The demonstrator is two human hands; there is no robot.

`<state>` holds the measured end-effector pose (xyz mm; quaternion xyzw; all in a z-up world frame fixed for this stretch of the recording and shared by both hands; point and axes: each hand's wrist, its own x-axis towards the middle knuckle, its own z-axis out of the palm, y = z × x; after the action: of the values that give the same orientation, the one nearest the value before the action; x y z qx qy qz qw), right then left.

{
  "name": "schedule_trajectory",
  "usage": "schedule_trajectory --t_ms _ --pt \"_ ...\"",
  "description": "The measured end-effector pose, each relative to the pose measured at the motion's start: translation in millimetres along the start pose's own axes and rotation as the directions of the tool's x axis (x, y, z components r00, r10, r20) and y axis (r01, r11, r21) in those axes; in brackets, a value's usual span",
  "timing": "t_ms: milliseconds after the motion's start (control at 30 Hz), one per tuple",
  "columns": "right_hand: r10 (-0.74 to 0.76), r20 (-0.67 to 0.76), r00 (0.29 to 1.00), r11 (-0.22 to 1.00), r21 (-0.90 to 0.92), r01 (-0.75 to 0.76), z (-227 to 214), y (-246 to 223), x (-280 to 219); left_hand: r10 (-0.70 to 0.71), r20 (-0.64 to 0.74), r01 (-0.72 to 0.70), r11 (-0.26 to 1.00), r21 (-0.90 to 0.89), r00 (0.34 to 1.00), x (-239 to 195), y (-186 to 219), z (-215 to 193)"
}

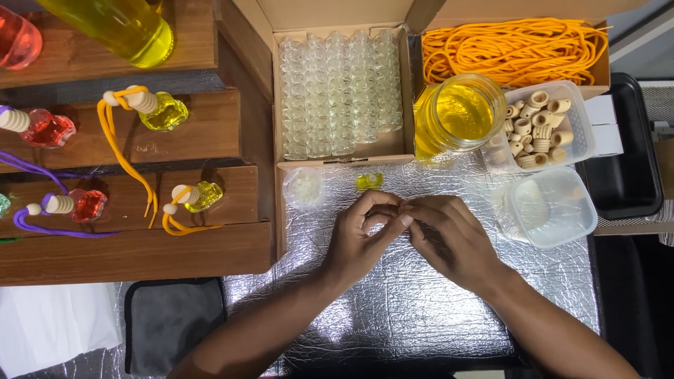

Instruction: Assembling small perfume bottles by threading decorative strings through wooden caps and preparing cardboard packaging.

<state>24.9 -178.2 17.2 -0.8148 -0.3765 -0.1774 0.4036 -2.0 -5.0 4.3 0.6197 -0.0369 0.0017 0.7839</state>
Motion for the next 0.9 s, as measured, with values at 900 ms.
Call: schedule_trajectory --t_ms 900 --pt "0.099 0.018 0.995 0.990 -0.103 -0.097 -2.1 -1.1 4.1 0.086 -0.027 -0.085 0.996 0.020 0.996 1.5 -3.5 -1.6"
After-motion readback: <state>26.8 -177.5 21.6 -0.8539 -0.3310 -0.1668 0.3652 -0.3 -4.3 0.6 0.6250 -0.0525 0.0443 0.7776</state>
